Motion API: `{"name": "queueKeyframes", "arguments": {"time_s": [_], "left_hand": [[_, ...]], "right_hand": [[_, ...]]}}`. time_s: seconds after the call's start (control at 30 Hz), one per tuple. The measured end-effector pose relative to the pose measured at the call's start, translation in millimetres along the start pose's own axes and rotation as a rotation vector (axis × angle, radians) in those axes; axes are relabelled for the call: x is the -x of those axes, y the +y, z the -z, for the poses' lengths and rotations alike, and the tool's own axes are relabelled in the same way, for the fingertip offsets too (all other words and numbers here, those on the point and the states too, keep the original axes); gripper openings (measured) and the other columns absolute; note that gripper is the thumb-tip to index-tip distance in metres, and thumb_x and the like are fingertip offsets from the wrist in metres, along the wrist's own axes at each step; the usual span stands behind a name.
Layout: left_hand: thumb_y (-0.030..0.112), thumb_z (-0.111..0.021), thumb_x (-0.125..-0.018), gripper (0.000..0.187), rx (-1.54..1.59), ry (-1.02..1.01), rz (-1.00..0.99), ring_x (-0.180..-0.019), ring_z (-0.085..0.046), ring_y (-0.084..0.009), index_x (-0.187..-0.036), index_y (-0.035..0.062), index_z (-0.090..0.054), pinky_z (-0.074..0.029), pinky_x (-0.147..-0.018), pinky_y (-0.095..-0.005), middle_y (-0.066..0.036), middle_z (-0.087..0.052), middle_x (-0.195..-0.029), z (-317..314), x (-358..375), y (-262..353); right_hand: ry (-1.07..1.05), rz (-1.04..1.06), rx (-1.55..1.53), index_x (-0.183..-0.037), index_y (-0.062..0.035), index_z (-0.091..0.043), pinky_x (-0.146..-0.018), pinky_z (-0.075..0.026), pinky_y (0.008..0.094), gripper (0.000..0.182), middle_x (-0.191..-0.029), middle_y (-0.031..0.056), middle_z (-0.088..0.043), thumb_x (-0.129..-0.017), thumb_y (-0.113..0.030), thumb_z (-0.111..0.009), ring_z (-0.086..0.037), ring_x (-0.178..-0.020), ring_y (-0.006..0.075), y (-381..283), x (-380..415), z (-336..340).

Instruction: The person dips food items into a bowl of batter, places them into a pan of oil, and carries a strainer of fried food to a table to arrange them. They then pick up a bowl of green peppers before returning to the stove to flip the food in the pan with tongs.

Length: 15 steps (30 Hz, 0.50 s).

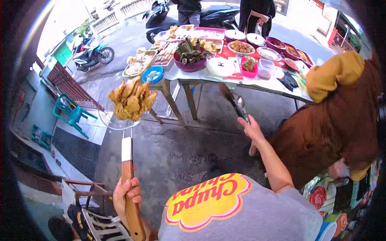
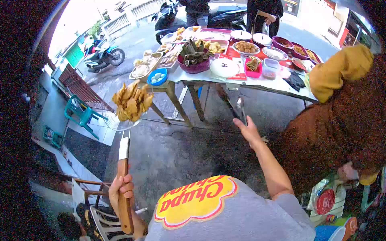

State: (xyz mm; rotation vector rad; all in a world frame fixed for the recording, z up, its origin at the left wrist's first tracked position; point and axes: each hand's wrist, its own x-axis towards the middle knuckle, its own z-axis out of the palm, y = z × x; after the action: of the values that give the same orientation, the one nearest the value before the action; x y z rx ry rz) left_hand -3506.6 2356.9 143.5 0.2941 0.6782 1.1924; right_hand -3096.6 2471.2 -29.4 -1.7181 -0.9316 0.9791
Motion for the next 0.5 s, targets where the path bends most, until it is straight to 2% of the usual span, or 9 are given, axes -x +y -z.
{"name": "queueKeyframes", "arguments": {"time_s": [0.03,0.1,0.23,0.27,0.3,0.37,0.43,0.47,0.5], "left_hand": [[0.008,-0.039,-0.087,0.042,-0.016,-0.022,-0.026,-0.055,-0.037,-0.0043,-0.125,-0.0003,-0.022,-0.038,-0.043,-0.018,-0.006,-0.039,-0.081,-5,-26,4],[0.007,-0.038,-0.087,0.043,-0.007,-0.042,-0.029,-0.055,-0.037,-0.0047,-0.126,0.0006,-0.02,-0.038,-0.043,-0.0182,-0.006,-0.039,-0.082,-13,-74,17],[0.003,-0.044,-0.083,0.046,0.004,-0.046,0.031,-0.053,-0.039,-0.0062,-0.125,0.0031,-0.025,-0.038,-0.042,-0.0198,-0.007,-0.041,-0.082,-39,-166,44],[0.004,-0.042,-0.084,0.048,0.005,-0.06,0.034,-0.054,-0.038,-0.0059,-0.127,0.0025,-0.02,-0.039,-0.043,-0.0203,-0.007,-0.04,-0.082,-45,-185,50],[0.004,-0.041,-0.085,0.051,0.008,-0.079,0.031,-0.055,-0.038,-0.0056,-0.128,0.0019,-0.015,-0.039,-0.043,-0.0208,-0.007,-0.038,-0.081,-50,-205,56],[0.004,-0.041,-0.085,0.051,0.002,-0.073,0.04,-0.055,-0.038,-0.0057,-0.129,0.0018,-0.015,-0.04,-0.043,-0.0212,-0.007,-0.038,-0.081,-60,-243,70],[0.004,-0.04,-0.085,0.051,-0.01,-0.071,0.046,-0.055,-0.038,-0.0058,-0.129,0.0018,-0.015,-0.04,-0.043,-0.0215,-0.007,-0.038,-0.081,-68,-282,82],[0.004,-0.04,-0.085,0.051,-0.012,-0.085,0.051,-0.055,-0.038,-0.0058,-0.129,0.002,-0.015,-0.04,-0.043,-0.0214,-0.007,-0.038,-0.081,-69,-302,88],[0.004,-0.04,-0.085,0.051,-0.018,-0.092,0.063,-0.055,-0.038,-0.0058,-0.129,0.0022,-0.015,-0.04,-0.043,-0.0213,-0.007,-0.038,-0.081,-69,-319,95]], "right_hand": [[0.105,-0.024,0.1,-0.111,-0.0002,-0.045,-0.081,-0.038,0.0353,0.068,-0.099,0.0142,-0.054,-0.067,-0.049,-0.064,-0.051,-0.093,0.0232,0,-34,-8],[0.129,0.053,0.098,-0.113,0.0031,-0.042,-0.083,-0.038,0.0343,0.076,-0.107,0.0185,-0.052,-0.064,-0.051,-0.064,-0.05,-0.099,0.0262,-21,-90,-15],[0.247,0.083,0.34,-0.111,0.0062,-0.039,-0.084,-0.038,0.0379,0.081,-0.108,0.0245,-0.049,-0.062,-0.052,-0.065,-0.049,-0.1,0.0348,-20,-231,-39],[0.275,0.115,0.357,-0.111,-0.0006,-0.044,-0.082,-0.038,0.0344,0.074,-0.1,0.0182,-0.054,-0.062,-0.052,-0.065,-0.052,-0.095,0.028,-21,-263,-46],[0.272,0.148,0.403,-0.111,-0.0003,-0.044,-0.081,-0.038,0.0347,0.074,-0.099,0.0177,-0.054,-0.062,-0.052,-0.064,-0.052,-0.093,0.0276,-18,-297,-52],[0.277,0.166,0.427,-0.112,0.0024,-0.041,-0.083,-0.037,0.035,0.077,-0.103,0.0204,-0.053,-0.062,-0.052,-0.064,-0.051,-0.097,0.0293,-8,-362,-65],[0.31,0.116,0.573,-0.124,0.0073,-0.022,-0.087,-0.037,0.0395,0.098,-0.112,0.0275,-0.045,-0.06,-0.054,-0.064,-0.044,-0.105,0.0365,-21,-393,-77],[0.352,0.196,0.549,-0.123,0.0069,-0.024,-0.087,-0.037,0.0394,0.094,-0.109,0.0273,-0.046,-0.062,-0.051,-0.065,-0.046,-0.103,0.0366,-17,-410,-80],[0.285,0.252,0.353,-0.12,0.0084,-0.027,-0.086,-0.037,0.0391,0.088,-0.105,0.0269,-0.049,-0.062,-0.044,-0.068,-0.048,-0.099,0.0366,-28,-414,-79]]}}
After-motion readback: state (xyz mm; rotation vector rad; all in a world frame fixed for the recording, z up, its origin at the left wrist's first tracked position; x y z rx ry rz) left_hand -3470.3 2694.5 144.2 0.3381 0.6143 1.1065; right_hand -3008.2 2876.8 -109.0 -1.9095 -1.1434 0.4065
